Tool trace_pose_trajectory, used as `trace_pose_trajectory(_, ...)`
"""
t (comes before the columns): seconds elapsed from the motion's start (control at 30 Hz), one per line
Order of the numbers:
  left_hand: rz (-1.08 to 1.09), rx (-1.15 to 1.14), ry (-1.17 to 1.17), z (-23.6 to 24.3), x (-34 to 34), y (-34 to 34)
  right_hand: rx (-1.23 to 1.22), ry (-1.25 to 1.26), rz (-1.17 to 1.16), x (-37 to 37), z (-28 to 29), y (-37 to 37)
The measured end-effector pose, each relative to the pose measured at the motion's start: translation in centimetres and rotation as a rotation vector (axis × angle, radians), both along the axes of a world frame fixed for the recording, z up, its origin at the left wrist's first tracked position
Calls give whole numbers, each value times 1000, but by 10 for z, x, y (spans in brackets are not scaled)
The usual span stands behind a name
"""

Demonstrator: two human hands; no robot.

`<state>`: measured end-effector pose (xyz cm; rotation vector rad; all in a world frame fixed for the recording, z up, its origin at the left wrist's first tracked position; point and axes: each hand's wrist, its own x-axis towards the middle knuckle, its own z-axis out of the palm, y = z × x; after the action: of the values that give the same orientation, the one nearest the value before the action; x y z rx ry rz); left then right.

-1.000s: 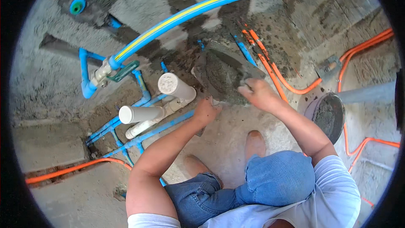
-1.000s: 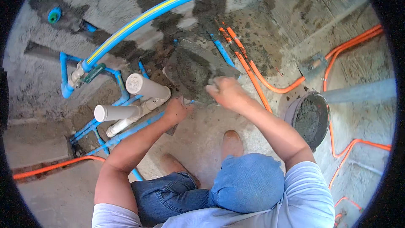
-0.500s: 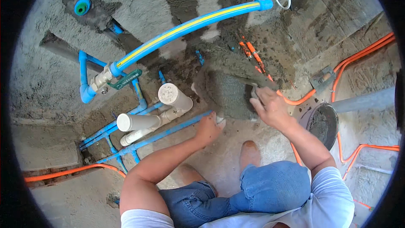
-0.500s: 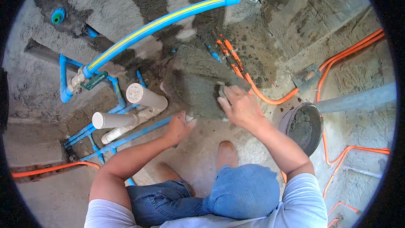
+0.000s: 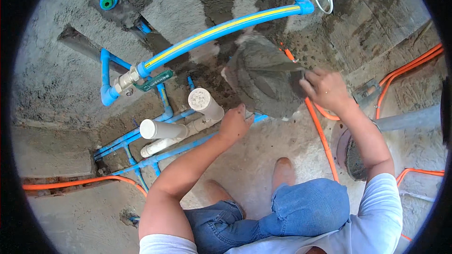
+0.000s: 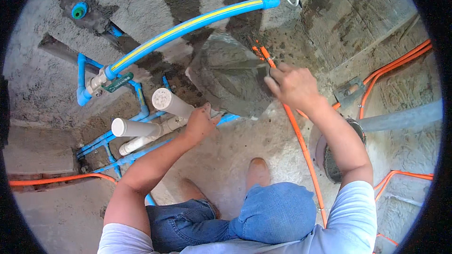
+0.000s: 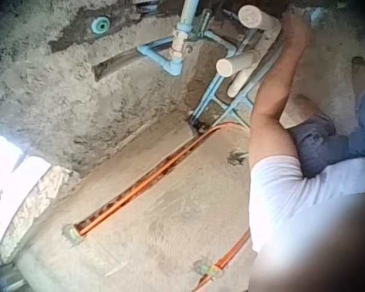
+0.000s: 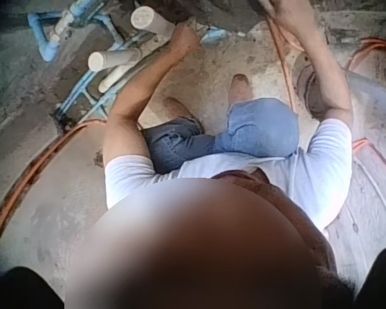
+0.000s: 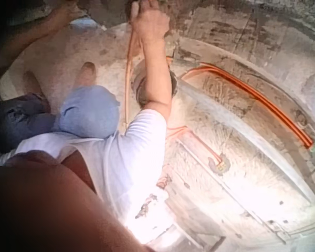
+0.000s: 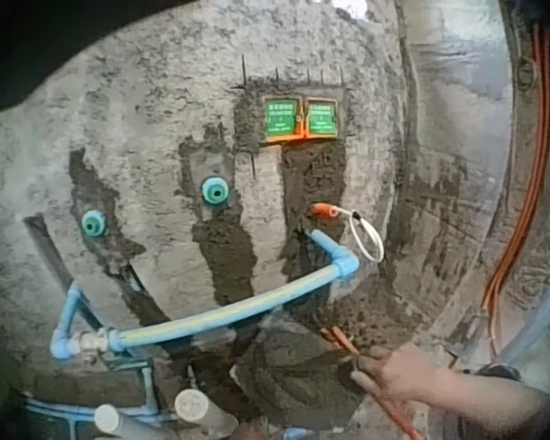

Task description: Applying mortar around plumbing pipes in a renovation area using a trowel.

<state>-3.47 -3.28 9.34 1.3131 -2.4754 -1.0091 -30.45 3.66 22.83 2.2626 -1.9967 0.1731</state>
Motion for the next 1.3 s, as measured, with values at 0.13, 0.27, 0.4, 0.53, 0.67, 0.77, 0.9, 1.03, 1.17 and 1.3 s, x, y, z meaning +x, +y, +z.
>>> trace_pose_trajectory(0.13,-79,-64,-123,12,9,3,-267,-88,105,-5,-4,-10)
trace_pose_trajectory(0.27,-100,11,-162,-12,11,23,-502,-145,170,-4,-28,-33)
trace_pose_trajectory(0.4,-73,179,-83,-51,-3,39,-511,-176,180,12,-70,-68)
trace_pose_trajectory(0.53,50,322,-14,-81,3,34,-600,-264,199,42,-90,-109)
trace_pose_trajectory(0.67,162,487,-9,-110,15,32,-674,-295,199,74,-98,-157)
trace_pose_trajectory(0.77,128,280,-29,-125,26,31,-667,-387,257,112,-91,-189)
trace_pose_trajectory(0.9,99,441,-24,-104,26,33,-653,-559,351,163,-102,-220)
trace_pose_trajectory(1.03,61,229,-127,-119,26,44,-569,-797,470,216,-112,-243)
trace_pose_trajectory(1.17,58,454,-193,-127,24,39,-469,-677,446,226,-128,-278)
trace_pose_trajectory(1.3,105,502,-158,-120,28,32,-272,-871,401,232,-119,-279)
